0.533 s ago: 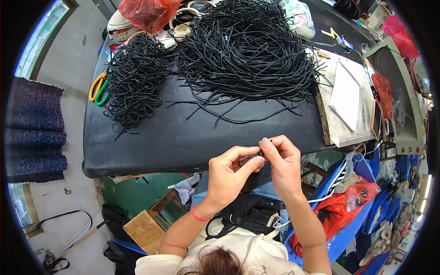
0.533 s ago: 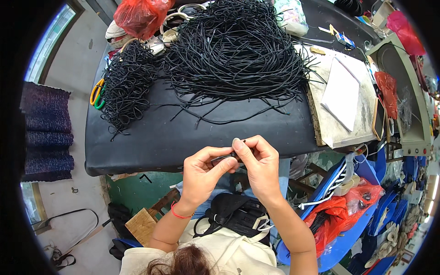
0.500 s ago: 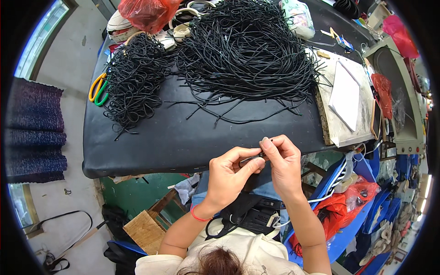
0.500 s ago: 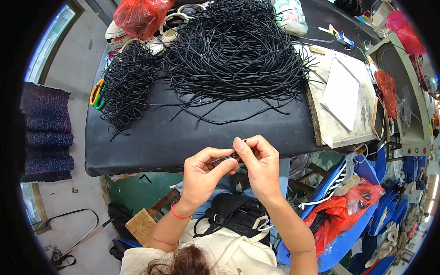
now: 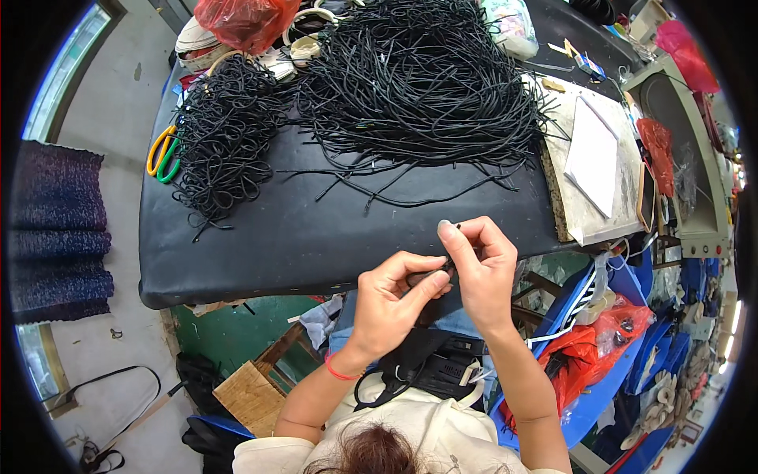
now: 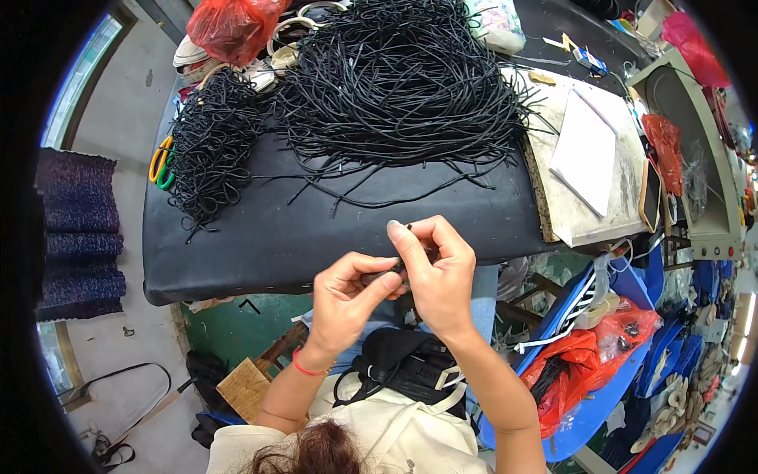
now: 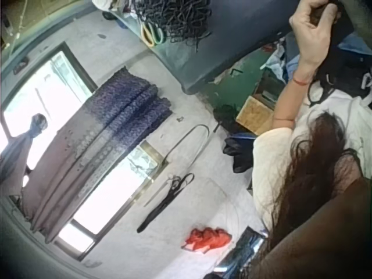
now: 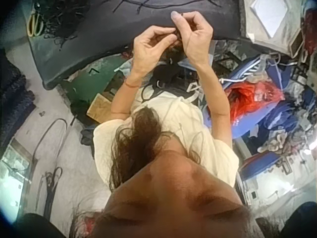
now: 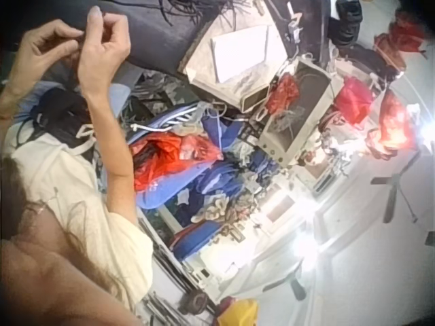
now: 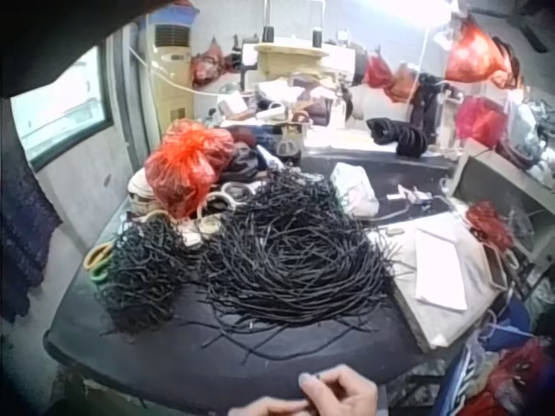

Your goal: The person repeatedly picks up black cords from a pile on a table, ties each one into a loop or knot, and places it back on the table. The task is performed continuously by hand without tools.

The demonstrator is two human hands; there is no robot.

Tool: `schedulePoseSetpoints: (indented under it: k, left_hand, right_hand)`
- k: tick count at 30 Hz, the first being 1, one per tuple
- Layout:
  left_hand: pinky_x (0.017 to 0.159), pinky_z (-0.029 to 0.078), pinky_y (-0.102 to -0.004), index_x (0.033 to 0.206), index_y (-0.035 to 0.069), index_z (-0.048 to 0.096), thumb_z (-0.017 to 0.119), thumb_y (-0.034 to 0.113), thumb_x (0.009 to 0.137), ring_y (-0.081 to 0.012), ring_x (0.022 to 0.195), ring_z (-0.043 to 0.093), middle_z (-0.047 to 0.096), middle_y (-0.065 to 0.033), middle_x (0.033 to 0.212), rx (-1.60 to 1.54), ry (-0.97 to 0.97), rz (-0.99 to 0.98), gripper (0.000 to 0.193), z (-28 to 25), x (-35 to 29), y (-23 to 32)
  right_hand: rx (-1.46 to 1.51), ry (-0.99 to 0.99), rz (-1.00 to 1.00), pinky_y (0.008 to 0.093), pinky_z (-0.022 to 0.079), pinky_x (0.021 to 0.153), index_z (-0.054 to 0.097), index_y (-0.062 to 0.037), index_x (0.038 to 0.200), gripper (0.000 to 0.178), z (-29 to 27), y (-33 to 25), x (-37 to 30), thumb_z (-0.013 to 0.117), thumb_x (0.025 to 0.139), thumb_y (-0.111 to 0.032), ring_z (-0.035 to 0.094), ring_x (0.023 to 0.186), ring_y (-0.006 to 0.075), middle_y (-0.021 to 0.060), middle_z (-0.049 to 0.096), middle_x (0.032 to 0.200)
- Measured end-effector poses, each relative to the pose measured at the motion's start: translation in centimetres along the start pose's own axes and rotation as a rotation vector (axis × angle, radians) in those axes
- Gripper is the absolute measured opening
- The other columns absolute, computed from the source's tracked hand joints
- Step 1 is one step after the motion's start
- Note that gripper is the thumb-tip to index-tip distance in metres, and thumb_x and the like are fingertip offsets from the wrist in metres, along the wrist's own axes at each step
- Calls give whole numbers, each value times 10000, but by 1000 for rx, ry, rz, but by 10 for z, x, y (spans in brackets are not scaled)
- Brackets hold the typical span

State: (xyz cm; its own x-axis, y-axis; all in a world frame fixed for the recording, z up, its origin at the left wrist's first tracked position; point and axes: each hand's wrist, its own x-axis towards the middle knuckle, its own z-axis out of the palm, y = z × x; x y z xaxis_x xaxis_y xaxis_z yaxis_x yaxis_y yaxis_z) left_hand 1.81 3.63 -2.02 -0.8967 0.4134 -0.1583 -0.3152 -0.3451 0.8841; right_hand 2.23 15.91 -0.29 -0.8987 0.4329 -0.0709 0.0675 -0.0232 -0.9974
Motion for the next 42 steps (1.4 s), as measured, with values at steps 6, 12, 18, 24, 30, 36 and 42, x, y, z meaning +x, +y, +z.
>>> schedulePoseSetpoints:
  k: [6, 12, 18, 24, 30, 36, 42]
  left_hand:
    - [683, 514, -221, 948, -30, 576, 618, -1, 820, -118, 763, 625, 633, -88, 848, -52, -71, -3, 138, -10, 4, 8]
    - [625, 499, -203, 941, -14, 588, 631, 70, 831, -95, 718, 611, 635, -63, 787, -26, -144, -178, 145, -15, 7, 18]
    - [548, 456, -177, 928, 6, 607, 623, 133, 844, -49, 603, 554, 607, -19, 714, 23, -219, -340, 153, -12, 6, 24]
    - [474, 423, -284, 930, -5, 602, 621, 33, 802, -159, 517, 544, 604, -108, 724, 961, -33, 646, 135, 7, -3, 3]
    - [581, 462, -213, 938, -31, 612, 609, 33, 810, -89, 643, 596, 638, -85, 739, 568, -34, 195, 143, 9, -1, 15]
    - [529, 443, -221, 899, -37, 611, 621, 20, 796, -91, 602, 583, 626, -82, 699, 646, -52, 257, 118, 8, -3, 13]
    - [520, 437, -206, 890, -33, 616, 628, 29, 803, -73, 590, 568, 629, -58, 700, 579, -72, 175, 108, 4, -4, 6]
  right_hand:
    - [59, -230, 214, 155, 378, 602, 593, -20, 833, 204, -31, -11, -1, 545, 903, -206, 482, 695, 23, -16, 550, 735]
    - [35, -344, 95, 183, 378, 544, 550, -8, 748, 150, -26, -10, -6, 637, 827, -102, 482, 652, 26, -6, 536, 732]
    - [-85, -316, -114, 196, 321, 499, 507, -11, 667, 190, -29, -4, -5, 656, 775, -56, 404, 583, 28, -7, 474, 690]
    - [-163, -167, -38, 201, 280, 475, 471, -12, 621, 235, -29, -6, -6, 636, 782, -58, 367, 552, 19, -23, 446, 641]
    - [-39, -64, -119, 218, 345, 482, 550, 0, 680, 172, -22, 1, -7, 651, 798, -75, 430, 562, 38, -9, 492, 661]
    - [-448, 56, -464, 245, 372, 475, 574, -2, 708, 112, -13, -3, -8, 663, 761, -43, 465, 524, 115, 52, 503, 650]
    - [-324, -51, -162, 231, 369, 493, 575, -10, 722, 107, -19, -4, -8, 647, 788, -56, 463, 555, 75, 20, 519, 663]
